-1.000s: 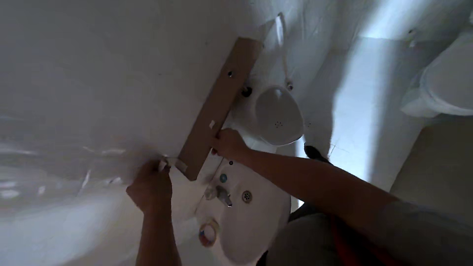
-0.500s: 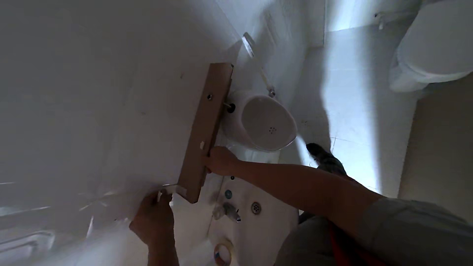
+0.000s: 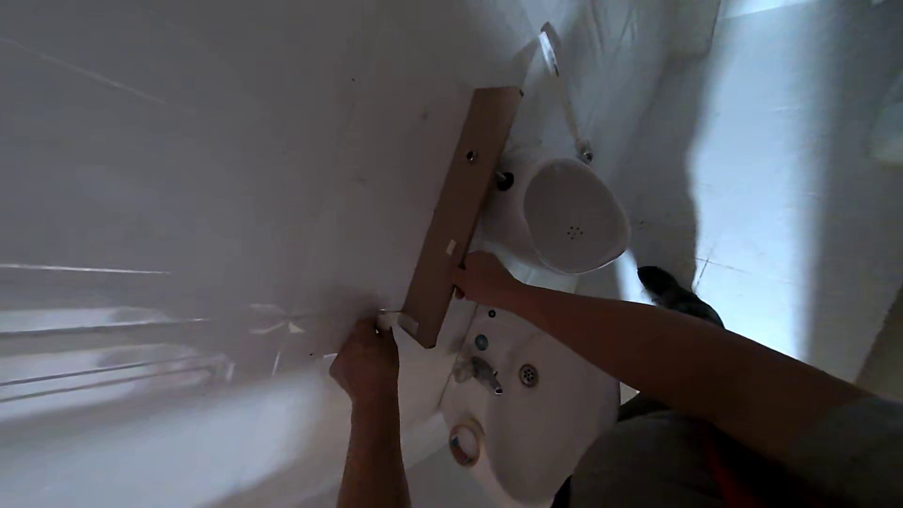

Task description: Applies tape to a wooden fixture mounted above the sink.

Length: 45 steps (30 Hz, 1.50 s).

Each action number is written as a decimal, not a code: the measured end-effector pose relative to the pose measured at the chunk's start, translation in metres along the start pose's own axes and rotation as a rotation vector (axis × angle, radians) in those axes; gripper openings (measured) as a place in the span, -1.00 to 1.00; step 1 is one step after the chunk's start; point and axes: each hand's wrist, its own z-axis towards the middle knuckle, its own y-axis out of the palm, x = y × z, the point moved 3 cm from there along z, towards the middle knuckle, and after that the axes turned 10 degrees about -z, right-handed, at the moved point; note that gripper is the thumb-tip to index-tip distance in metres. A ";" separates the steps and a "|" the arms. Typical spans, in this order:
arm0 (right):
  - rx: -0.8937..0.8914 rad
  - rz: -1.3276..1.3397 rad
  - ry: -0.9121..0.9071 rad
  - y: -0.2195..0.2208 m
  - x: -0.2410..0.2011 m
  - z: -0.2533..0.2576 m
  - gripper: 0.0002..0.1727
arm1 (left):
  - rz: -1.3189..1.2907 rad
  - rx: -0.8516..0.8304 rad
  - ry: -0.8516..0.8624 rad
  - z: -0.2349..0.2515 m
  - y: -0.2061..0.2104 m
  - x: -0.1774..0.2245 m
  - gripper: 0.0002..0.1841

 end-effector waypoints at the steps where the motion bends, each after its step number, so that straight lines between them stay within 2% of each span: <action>1: 0.002 -0.001 -0.005 0.000 0.001 0.000 -0.48 | 0.016 0.000 0.008 0.000 0.001 0.000 -0.73; 4: 0.001 -0.027 -0.004 0.001 0.001 0.000 -0.48 | 0.021 -0.007 -0.001 0.000 -0.002 -0.002 -0.70; 8: 0.004 -0.036 0.016 -0.001 -0.002 -0.001 -0.47 | -0.075 0.013 -0.110 0.005 -0.025 -0.014 -0.41; 13: 0.001 -0.018 0.037 0.001 -0.002 0.000 -0.47 | -0.194 0.124 -0.206 0.009 -0.044 -0.028 -0.38; 17: -0.007 0.015 0.052 0.001 0.001 0.001 -0.48 | -0.273 0.080 -0.235 0.011 -0.033 -0.035 -0.39; 25: -0.003 0.055 0.062 -0.006 0.009 0.000 -0.43 | -0.292 0.020 -0.166 0.008 -0.020 -0.030 -0.45; 30: 0.005 0.102 0.053 -0.007 0.011 -0.001 -0.44 | -0.235 -0.087 -0.175 0.009 -0.016 -0.022 -0.44; 35: 0.001 0.081 0.042 -0.004 0.010 0.000 -0.46 | -0.035 -0.203 -0.172 0.010 -0.005 -0.008 -0.35; 38: 0.005 0.106 0.049 0.002 0.004 0.006 -0.54 | 0.023 -0.181 -0.195 0.009 -0.001 -0.002 -0.34; 45: 0.020 0.101 0.074 0.005 0.000 0.009 -0.58 | 0.000 -0.079 -0.129 0.006 0.011 0.002 -0.35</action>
